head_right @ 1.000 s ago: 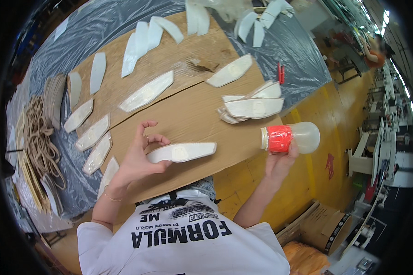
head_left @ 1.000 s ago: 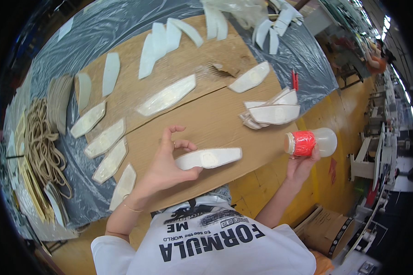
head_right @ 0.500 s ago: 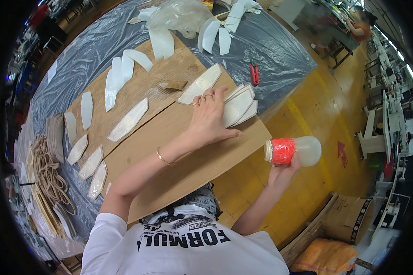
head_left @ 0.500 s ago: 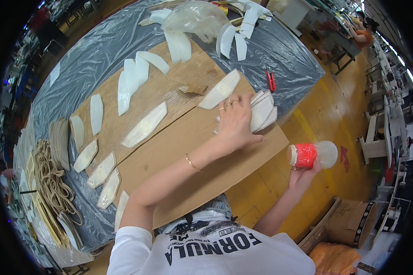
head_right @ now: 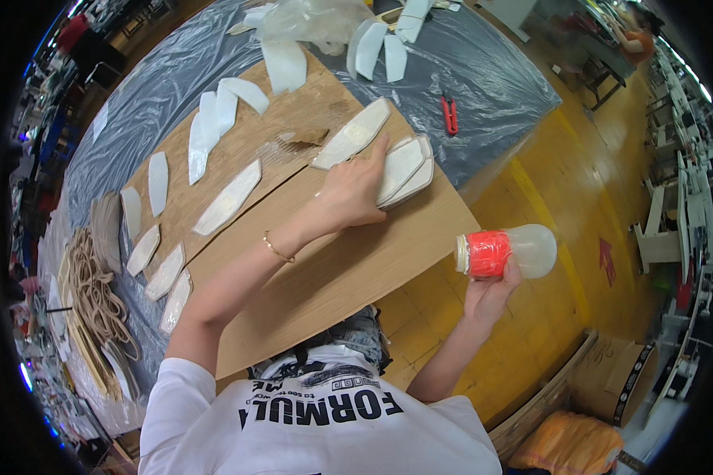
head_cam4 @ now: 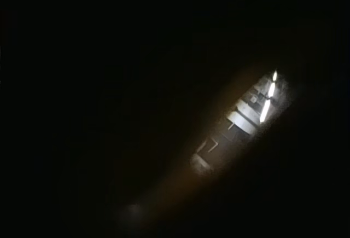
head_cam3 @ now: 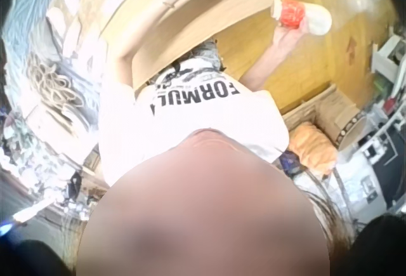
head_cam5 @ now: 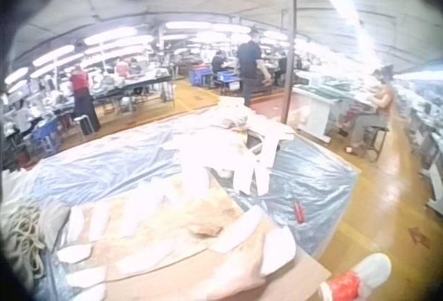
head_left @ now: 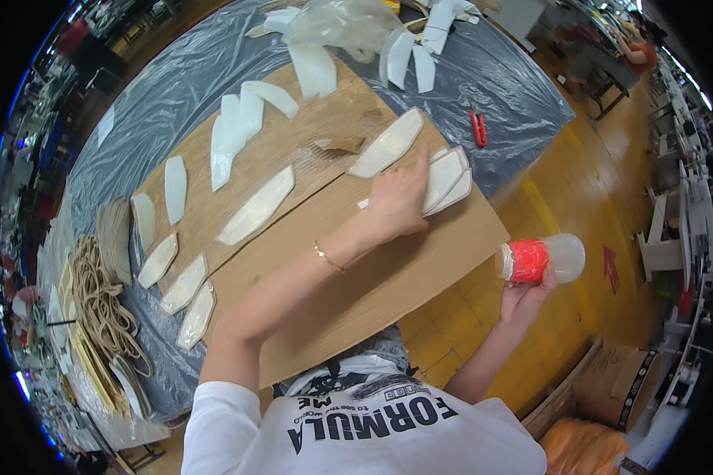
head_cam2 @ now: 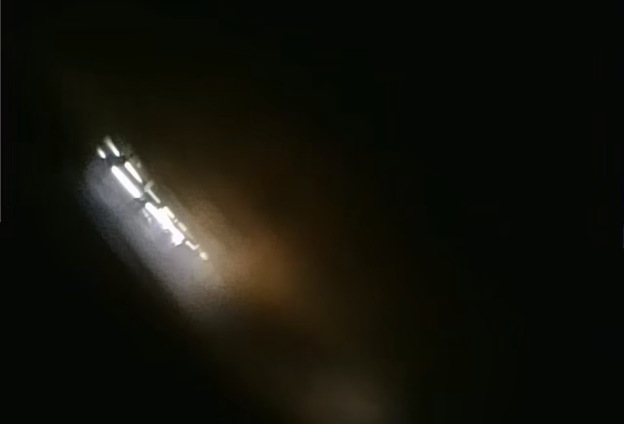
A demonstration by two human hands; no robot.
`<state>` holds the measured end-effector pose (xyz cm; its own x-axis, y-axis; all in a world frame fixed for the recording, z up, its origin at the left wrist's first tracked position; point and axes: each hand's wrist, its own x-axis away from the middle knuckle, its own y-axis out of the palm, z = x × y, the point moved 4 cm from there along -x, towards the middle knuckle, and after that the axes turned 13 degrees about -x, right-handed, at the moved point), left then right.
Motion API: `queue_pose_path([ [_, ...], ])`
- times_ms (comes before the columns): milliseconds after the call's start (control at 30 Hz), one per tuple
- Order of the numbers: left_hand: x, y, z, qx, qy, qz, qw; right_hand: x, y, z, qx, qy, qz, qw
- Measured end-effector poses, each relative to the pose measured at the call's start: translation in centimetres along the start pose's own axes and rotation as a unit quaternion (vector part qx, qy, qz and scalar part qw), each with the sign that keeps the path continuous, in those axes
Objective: The person applies a white liquid from a squeeze bottle onto multiple white, curved shoe parts laid out on a cardboard surface. The person holds each part with one hand and applies the liquid with the other, then places the part back on the table.
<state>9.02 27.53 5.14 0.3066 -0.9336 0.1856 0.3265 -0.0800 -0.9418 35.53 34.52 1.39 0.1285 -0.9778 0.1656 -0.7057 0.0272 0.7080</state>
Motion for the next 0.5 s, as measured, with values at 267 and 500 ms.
queue_pose_path([
  [267, 14.9, 0.8, -6.6, -0.017, -0.11, -0.025, 0.993, 2.2, 2.4, 3.8, 0.005, 0.092, -0.045, 0.995],
  [500, 21.4, 0.9, -8.1, 0.007, -0.178, 0.038, 0.983, 7.5, 8.7, 8.8, 0.128, 0.139, -0.237, 0.953],
])
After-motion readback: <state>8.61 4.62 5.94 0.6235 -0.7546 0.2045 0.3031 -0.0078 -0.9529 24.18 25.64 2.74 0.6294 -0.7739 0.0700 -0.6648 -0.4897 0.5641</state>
